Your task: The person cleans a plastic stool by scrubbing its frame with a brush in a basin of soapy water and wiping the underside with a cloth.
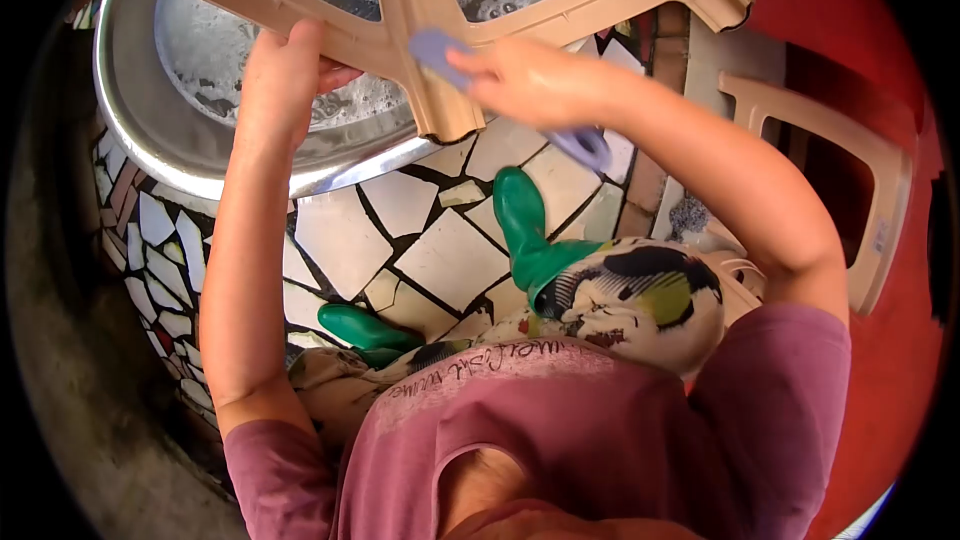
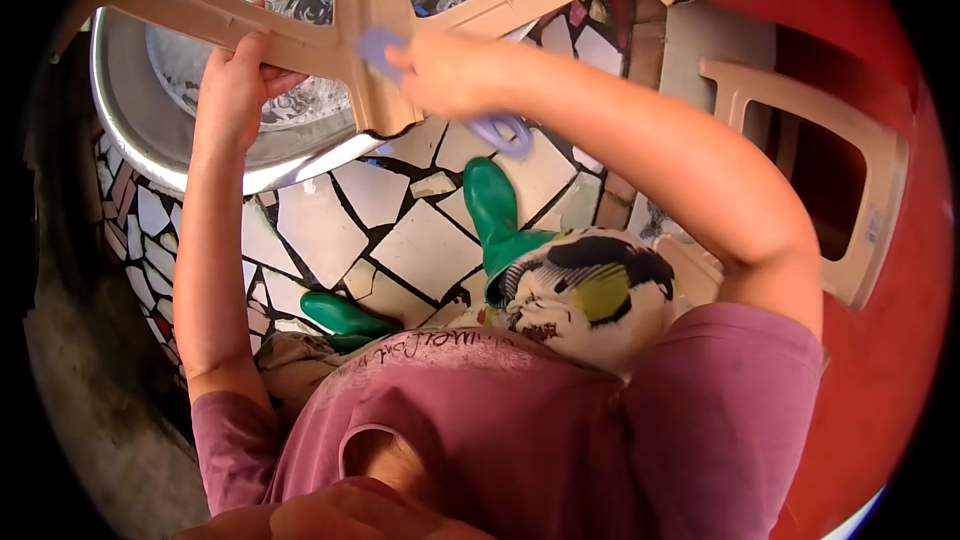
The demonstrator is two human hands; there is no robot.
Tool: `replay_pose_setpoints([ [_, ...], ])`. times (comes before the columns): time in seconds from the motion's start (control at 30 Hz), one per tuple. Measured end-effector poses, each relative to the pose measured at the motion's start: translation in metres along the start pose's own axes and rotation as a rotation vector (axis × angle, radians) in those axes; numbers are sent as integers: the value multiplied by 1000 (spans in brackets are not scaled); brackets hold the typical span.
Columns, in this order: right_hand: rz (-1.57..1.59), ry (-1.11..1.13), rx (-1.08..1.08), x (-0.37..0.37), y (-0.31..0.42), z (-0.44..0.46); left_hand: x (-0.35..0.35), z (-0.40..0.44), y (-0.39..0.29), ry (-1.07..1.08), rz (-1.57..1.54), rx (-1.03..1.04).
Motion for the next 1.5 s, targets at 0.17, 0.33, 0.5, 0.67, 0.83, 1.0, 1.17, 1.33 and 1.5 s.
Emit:
replay_pose_setpoints([
  [0.17,4,85,-85,13,4,-33,3,2,-4,-12,-7,-12],
  [0.33,149,-150,203,-36,-4,104,0,8,0,-58,-9,26],
  [0.5,-145,-31,38,-21,1,79,0,1,-6,-8,20,-18],
  [0.67,-97,132,-22,-1,-5,29,6,-1,-2,-9,-19,-30],
  [0.83,224,-225,158,-56,-41,196,-4,-5,-9,-48,-22,-24],
  [1.0,-99,-412,130,-94,-48,321,-2,-4,-5,-12,9,-57],
  [1.17,-187,-148,115,-82,-40,264,-3,11,-7,21,-36,-75],
  [1.33,187,-39,8,-48,-25,112,3,2,-16,36,-15,-85],
  [1.5,794,-197,11,-23,7,131,-4,2,-5,31,-55,-79],
])
Point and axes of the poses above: each hand's wrist, its own z-axis towards the middle knuckle, its own x-axis out of the palm, y = z × x, the point moved 5 cm from there along z, towards the middle knuckle, and after that the axes turned 3 degrees about -z, right-handed, at the moved point
